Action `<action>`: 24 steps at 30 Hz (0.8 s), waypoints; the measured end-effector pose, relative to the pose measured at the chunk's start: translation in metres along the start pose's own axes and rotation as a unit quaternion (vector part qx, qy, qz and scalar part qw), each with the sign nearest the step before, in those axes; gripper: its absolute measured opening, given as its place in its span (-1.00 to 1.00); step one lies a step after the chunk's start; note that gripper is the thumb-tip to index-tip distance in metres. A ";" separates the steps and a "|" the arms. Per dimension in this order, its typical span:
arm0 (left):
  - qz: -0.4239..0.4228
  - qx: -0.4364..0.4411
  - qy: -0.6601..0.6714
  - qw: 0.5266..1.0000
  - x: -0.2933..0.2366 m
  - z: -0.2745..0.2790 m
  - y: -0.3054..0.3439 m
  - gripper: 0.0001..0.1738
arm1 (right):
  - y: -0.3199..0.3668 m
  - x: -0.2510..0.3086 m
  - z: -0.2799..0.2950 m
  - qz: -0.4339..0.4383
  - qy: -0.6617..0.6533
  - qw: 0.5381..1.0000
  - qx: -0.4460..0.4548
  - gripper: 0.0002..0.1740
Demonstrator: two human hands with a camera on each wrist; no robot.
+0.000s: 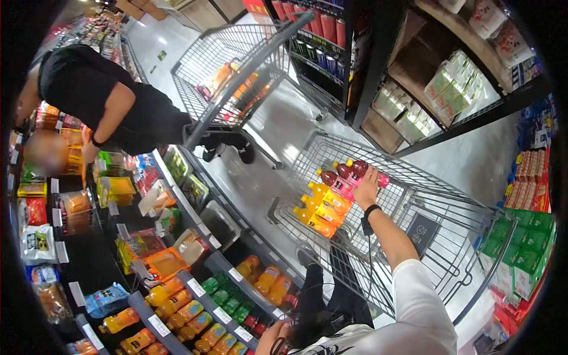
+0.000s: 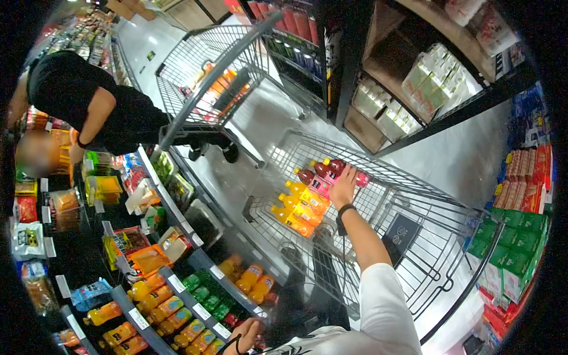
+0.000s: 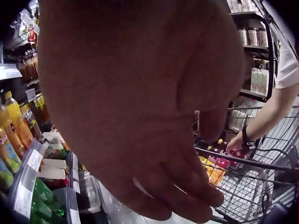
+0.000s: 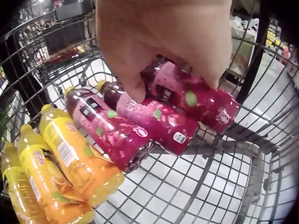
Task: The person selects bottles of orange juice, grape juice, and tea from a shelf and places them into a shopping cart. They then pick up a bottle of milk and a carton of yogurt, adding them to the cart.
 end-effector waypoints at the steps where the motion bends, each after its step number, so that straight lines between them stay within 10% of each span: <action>1: 0.019 -0.004 0.020 1.000 -0.007 0.006 0.002 -0.50 | 0.011 0.009 0.002 -0.013 -0.004 1.000 0.020 0.17; 4: 0.053 0.000 0.081 0.995 -0.024 0.020 0.017 -0.51 | 0.065 0.041 0.028 0.092 -0.045 0.964 0.247 0.14; 8: -0.083 0.004 -0.066 0.994 0.015 0.016 -0.009 -0.54 | 0.132 0.119 0.184 0.163 -0.406 0.866 0.242 -0.18; 12: -0.299 -0.027 0.001 0.954 0.005 0.008 -0.039 -0.59 | 0.180 0.123 0.270 0.241 -0.263 0.919 0.169 -0.31; 15: -0.266 0.032 -0.068 0.961 -0.079 0.033 0.011 -0.57 | 0.205 0.143 0.349 0.286 -0.318 0.894 0.131 -0.37; 16: -0.403 -0.028 -0.120 0.907 -0.052 0.022 -0.024 -0.55 | 0.217 0.128 0.341 0.240 -0.289 0.917 0.132 -0.39; 17: -0.206 0.056 -0.175 0.961 -0.082 0.028 -0.017 -0.53 | 0.227 0.111 0.331 0.184 -0.263 0.937 0.135 -0.42; 18: -0.410 -0.047 -0.100 0.905 -0.074 0.020 -0.024 -0.52 | 0.239 0.121 0.360 0.154 -0.246 0.951 0.109 -0.45; 24: -0.464 0.150 -0.307 0.818 -0.146 0.024 -0.024 -0.50 | 0.354 0.128 0.429 0.047 -0.245 0.963 -0.104 -0.56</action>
Point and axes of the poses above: each hand's wrist, its own y-axis away from the middle knuckle, its own z-axis out of the back of the hand, x = y × z, the point moved 1 cm from there along -y, towards the middle knuckle, and after that the axes turned 1 degree about -x, right-handed, at the moved point
